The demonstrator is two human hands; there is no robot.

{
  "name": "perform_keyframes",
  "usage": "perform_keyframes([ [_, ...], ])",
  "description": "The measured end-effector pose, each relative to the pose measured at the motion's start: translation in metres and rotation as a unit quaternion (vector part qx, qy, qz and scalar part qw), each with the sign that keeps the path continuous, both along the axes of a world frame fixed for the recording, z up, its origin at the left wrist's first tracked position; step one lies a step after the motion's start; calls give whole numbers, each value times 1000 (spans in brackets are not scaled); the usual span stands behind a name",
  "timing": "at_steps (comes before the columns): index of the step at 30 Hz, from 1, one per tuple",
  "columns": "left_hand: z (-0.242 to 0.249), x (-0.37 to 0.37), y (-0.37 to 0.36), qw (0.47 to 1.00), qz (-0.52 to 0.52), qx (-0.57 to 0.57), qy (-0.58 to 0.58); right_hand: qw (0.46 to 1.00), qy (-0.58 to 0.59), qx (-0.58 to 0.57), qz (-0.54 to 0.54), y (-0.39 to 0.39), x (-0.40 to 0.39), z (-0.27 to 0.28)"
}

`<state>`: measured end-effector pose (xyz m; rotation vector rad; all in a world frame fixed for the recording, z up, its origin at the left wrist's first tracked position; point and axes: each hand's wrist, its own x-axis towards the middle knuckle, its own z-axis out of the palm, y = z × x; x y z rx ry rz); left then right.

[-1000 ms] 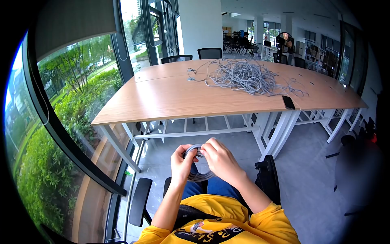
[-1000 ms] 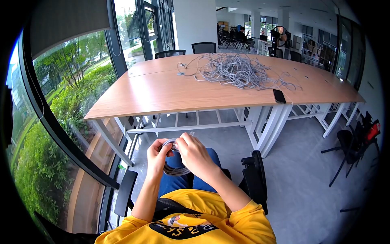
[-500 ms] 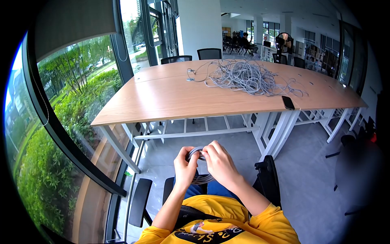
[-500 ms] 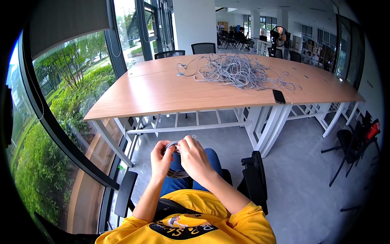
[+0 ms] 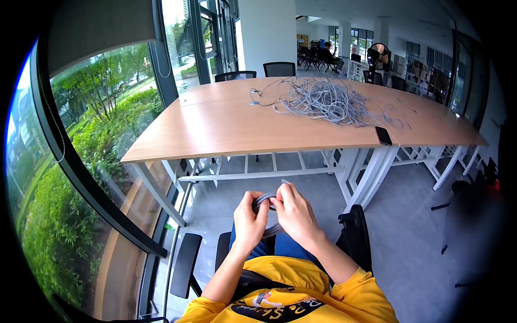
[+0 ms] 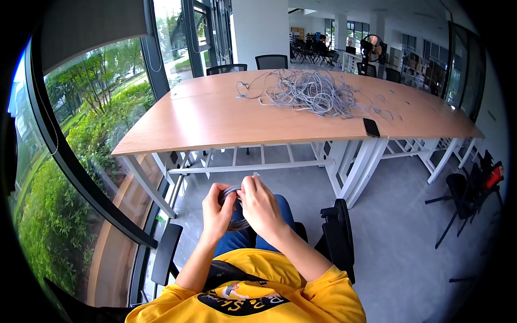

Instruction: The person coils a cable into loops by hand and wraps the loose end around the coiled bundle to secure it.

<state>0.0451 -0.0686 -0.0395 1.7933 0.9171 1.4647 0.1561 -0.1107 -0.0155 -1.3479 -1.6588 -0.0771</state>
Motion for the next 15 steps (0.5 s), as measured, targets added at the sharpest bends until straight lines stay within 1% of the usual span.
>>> perform_keyframes([
  [1, 0, -3, 0, 1000, -2, -16, 0, 1000, 0, 0, -1, 0, 0, -3],
  [3, -1, -6, 5, 999, 5, -37, -6, 996, -26, 85, 18, 6, 0, -11],
  [4, 1, -8, 7, 999, 8, -37, -6, 996, -26, 85, 21, 9, -1, -11],
  [6, 7, -8, 7, 995, -35, -78, -43, 993, -24, 118, 9, 9, -2, -10],
  [9, -4, -4, 14, 994, -62, -59, -68, 988, -45, 146, -3, 11, 3, -15],
  [11, -5, -4, 13, 993, -68, -55, -75, 989, -45, 139, -10, 9, 3, -15],
  [13, -2, -4, 11, 997, -49, -26, -53, 990, -44, 132, -15, 9, 3, -16],
  [15, 5, -8, 9, 998, -40, -40, -35, 987, -50, 152, 9, 10, 4, -18],
])
